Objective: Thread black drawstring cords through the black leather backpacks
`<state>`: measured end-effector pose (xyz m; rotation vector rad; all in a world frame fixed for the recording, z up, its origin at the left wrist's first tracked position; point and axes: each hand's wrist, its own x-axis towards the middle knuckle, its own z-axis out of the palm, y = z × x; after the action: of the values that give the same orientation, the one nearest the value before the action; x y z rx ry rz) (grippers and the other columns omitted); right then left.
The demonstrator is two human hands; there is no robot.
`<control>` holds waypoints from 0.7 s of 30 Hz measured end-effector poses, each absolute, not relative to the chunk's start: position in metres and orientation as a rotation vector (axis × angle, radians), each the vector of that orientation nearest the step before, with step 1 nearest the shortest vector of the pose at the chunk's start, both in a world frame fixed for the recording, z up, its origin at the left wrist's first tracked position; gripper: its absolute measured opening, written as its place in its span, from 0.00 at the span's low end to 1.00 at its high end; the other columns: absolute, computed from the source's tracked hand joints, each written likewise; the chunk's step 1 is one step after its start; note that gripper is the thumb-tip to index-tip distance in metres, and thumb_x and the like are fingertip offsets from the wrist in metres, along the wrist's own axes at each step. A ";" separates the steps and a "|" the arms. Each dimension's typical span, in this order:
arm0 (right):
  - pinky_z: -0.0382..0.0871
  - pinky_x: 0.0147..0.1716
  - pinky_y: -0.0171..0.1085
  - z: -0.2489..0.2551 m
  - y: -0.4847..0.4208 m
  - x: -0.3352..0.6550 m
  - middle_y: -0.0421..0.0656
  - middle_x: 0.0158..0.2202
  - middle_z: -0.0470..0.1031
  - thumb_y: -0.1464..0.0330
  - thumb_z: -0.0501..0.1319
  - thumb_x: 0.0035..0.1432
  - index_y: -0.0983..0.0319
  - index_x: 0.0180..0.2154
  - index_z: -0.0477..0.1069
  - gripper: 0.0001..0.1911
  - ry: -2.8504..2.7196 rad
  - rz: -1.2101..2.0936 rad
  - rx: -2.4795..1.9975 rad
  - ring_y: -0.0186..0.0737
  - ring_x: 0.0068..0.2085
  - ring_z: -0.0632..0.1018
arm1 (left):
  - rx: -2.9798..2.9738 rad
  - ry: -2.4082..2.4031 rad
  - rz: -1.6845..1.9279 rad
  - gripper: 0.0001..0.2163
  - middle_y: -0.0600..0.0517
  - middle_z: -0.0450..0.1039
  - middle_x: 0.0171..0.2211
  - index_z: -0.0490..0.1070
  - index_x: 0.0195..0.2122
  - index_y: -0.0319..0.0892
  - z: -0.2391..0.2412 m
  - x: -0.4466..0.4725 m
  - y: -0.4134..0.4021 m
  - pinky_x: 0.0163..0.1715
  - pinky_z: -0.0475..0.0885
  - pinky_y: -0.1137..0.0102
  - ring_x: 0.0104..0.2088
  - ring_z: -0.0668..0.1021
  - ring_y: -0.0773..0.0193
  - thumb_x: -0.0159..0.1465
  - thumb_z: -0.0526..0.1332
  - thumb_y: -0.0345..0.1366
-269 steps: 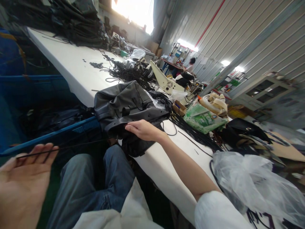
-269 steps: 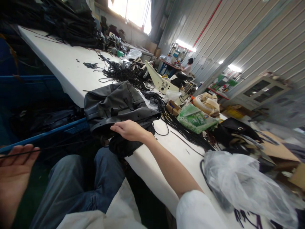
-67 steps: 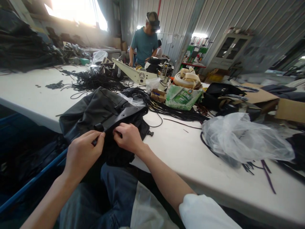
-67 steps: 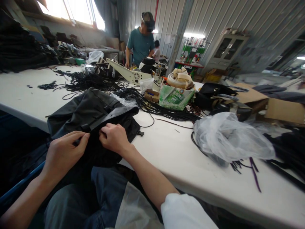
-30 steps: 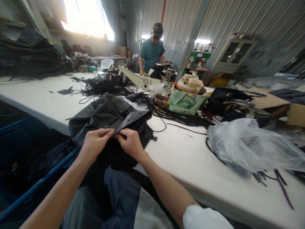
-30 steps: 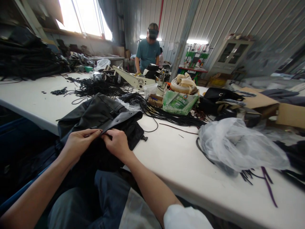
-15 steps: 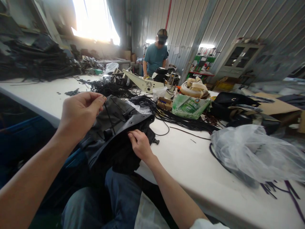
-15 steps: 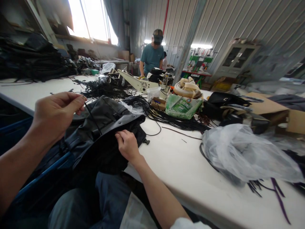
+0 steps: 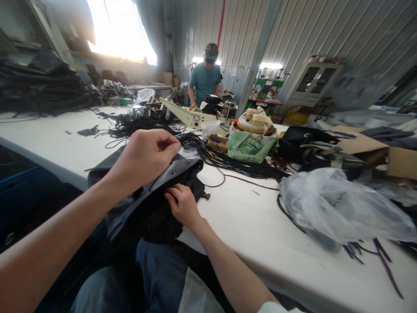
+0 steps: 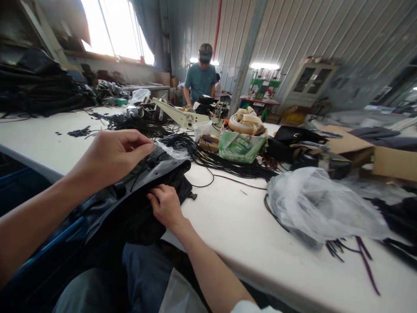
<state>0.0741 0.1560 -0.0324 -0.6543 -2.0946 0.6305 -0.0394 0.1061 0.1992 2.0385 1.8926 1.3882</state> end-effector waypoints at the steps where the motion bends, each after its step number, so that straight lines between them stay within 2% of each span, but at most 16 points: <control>1: 0.73 0.59 0.43 -0.032 0.155 0.076 0.48 0.51 0.85 0.67 0.64 0.77 0.61 0.50 0.84 0.09 -2.098 0.641 -0.628 0.46 0.53 0.83 | 2.037 1.958 1.400 0.10 0.53 0.85 0.32 0.86 0.36 0.46 0.199 -0.043 0.107 0.36 0.73 0.66 0.32 0.82 0.59 0.66 0.66 0.42; 3: 0.74 0.60 0.42 -0.028 0.155 0.082 0.48 0.53 0.85 0.66 0.65 0.77 0.60 0.51 0.83 0.09 -2.064 0.645 -0.563 0.46 0.55 0.83 | 2.077 2.156 1.387 0.12 0.50 0.85 0.34 0.86 0.38 0.43 0.194 -0.056 0.108 0.41 0.73 0.64 0.33 0.82 0.58 0.67 0.64 0.43; 6: 0.73 0.61 0.42 -0.014 0.160 0.105 0.48 0.55 0.84 0.63 0.67 0.76 0.59 0.53 0.83 0.10 -1.952 0.593 -0.588 0.46 0.57 0.82 | 2.112 2.604 1.153 0.17 0.42 0.85 0.42 0.84 0.42 0.41 0.179 -0.090 0.108 0.45 0.72 0.59 0.41 0.82 0.48 0.71 0.58 0.45; 9: 0.75 0.56 0.42 0.001 0.180 0.144 0.47 0.51 0.84 0.61 0.64 0.77 0.58 0.54 0.82 0.12 -1.984 0.511 -0.993 0.46 0.52 0.83 | 1.941 2.898 0.486 0.23 0.37 0.82 0.48 0.82 0.42 0.41 0.158 -0.130 0.103 0.40 0.72 0.56 0.43 0.81 0.41 0.75 0.49 0.49; 11: 0.75 0.52 0.44 0.005 0.203 0.170 0.49 0.51 0.83 0.62 0.64 0.77 0.59 0.56 0.82 0.14 -2.066 0.479 -1.319 0.48 0.49 0.83 | 1.928 2.939 0.066 0.24 0.32 0.80 0.49 0.79 0.48 0.34 0.145 -0.147 0.098 0.45 0.73 0.52 0.45 0.81 0.38 0.75 0.47 0.45; 13: 0.74 0.50 0.44 0.002 0.226 0.189 0.52 0.54 0.82 0.64 0.70 0.71 0.61 0.58 0.82 0.17 -2.143 0.487 -1.473 0.51 0.50 0.83 | 1.981 3.012 -0.069 0.26 0.27 0.77 0.50 0.73 0.58 0.25 0.134 -0.150 0.095 0.50 0.74 0.49 0.49 0.80 0.35 0.75 0.45 0.41; 15: 0.74 0.50 0.42 -0.006 0.245 0.196 0.52 0.56 0.81 0.66 0.76 0.64 0.61 0.57 0.83 0.20 -2.203 0.518 -1.450 0.50 0.51 0.82 | 2.104 2.992 0.103 0.29 0.25 0.75 0.56 0.65 0.67 0.22 0.126 -0.137 0.097 0.52 0.74 0.47 0.54 0.79 0.32 0.75 0.44 0.39; 17: 0.73 0.49 0.38 -0.015 0.255 0.193 0.48 0.55 0.81 0.66 0.78 0.62 0.59 0.51 0.86 0.16 -2.252 0.544 -1.398 0.45 0.50 0.82 | 2.236 2.722 0.486 0.29 0.28 0.75 0.61 0.66 0.69 0.26 0.118 -0.112 0.105 0.56 0.75 0.48 0.57 0.80 0.35 0.75 0.48 0.42; 19: 0.72 0.47 0.36 -0.020 0.258 0.187 0.45 0.53 0.82 0.67 0.76 0.65 0.58 0.43 0.86 0.05 -2.250 0.527 -1.371 0.42 0.49 0.81 | 2.207 2.327 0.855 0.25 0.35 0.80 0.58 0.75 0.63 0.32 0.108 -0.084 0.116 0.57 0.76 0.54 0.53 0.83 0.42 0.73 0.56 0.46; 20: 0.72 0.46 0.37 -0.021 0.258 0.184 0.45 0.53 0.82 0.67 0.73 0.68 0.59 0.41 0.85 0.02 -2.221 0.497 -1.374 0.42 0.49 0.81 | 2.133 2.165 0.966 0.22 0.39 0.84 0.52 0.80 0.57 0.36 0.101 -0.071 0.121 0.55 0.77 0.58 0.49 0.85 0.46 0.72 0.58 0.47; 21: 0.71 0.45 0.37 -0.020 0.257 0.183 0.46 0.53 0.81 0.67 0.70 0.71 0.59 0.41 0.84 0.04 -2.176 0.456 -1.385 0.43 0.49 0.81 | 2.050 2.056 1.006 0.20 0.42 0.86 0.48 0.82 0.53 0.38 0.094 -0.059 0.126 0.53 0.78 0.60 0.47 0.86 0.48 0.71 0.60 0.47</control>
<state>0.1828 0.2571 -0.0203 -1.3851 -2.1755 0.4563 -0.0587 0.1263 0.0935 2.0502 2.0558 1.0058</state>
